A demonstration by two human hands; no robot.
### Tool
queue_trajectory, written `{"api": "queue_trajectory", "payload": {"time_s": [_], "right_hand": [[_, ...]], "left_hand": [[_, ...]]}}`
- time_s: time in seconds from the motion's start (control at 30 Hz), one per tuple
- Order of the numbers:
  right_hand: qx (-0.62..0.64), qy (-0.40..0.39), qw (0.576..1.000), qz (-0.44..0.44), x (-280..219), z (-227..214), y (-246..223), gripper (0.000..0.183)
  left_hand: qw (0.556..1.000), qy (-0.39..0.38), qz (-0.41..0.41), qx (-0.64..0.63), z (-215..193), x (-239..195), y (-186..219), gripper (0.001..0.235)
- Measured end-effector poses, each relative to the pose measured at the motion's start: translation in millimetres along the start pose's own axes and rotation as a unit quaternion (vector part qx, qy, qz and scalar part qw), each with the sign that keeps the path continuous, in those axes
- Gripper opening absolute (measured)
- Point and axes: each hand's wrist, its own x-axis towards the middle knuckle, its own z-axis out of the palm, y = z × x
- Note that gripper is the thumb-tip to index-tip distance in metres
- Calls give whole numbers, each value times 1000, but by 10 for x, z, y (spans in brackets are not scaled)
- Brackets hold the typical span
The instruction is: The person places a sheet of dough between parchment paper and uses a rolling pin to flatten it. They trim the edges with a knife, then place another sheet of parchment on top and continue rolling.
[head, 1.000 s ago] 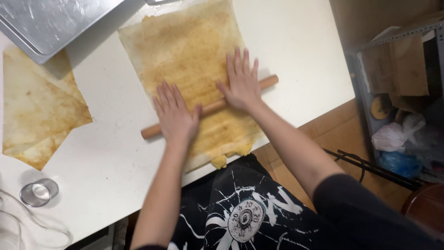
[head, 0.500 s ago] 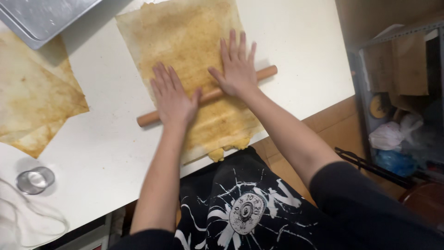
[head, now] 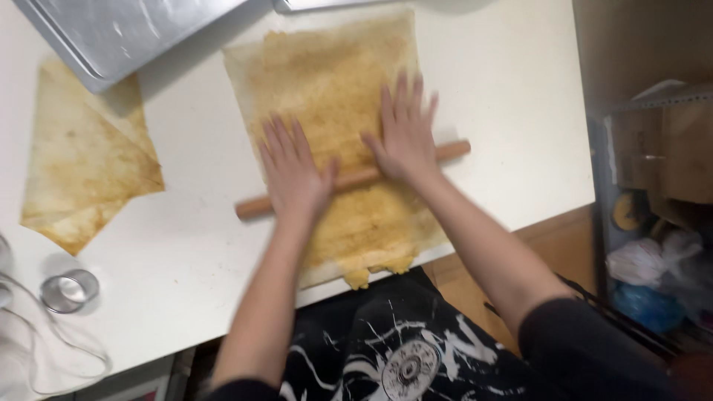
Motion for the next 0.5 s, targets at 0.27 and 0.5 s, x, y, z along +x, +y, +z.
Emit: {"api": "queue_trajectory", "payload": {"time_s": [0.27,0.5], "right_hand": [[18,51,998,-37,-63,-58,16,91],[-15,-8,1000,14,-297,115,20,93]], "left_hand": [[994,99,25,-33,129,-159,-231,69],[998,52,-33,14,189,-328,-265,87]]}}
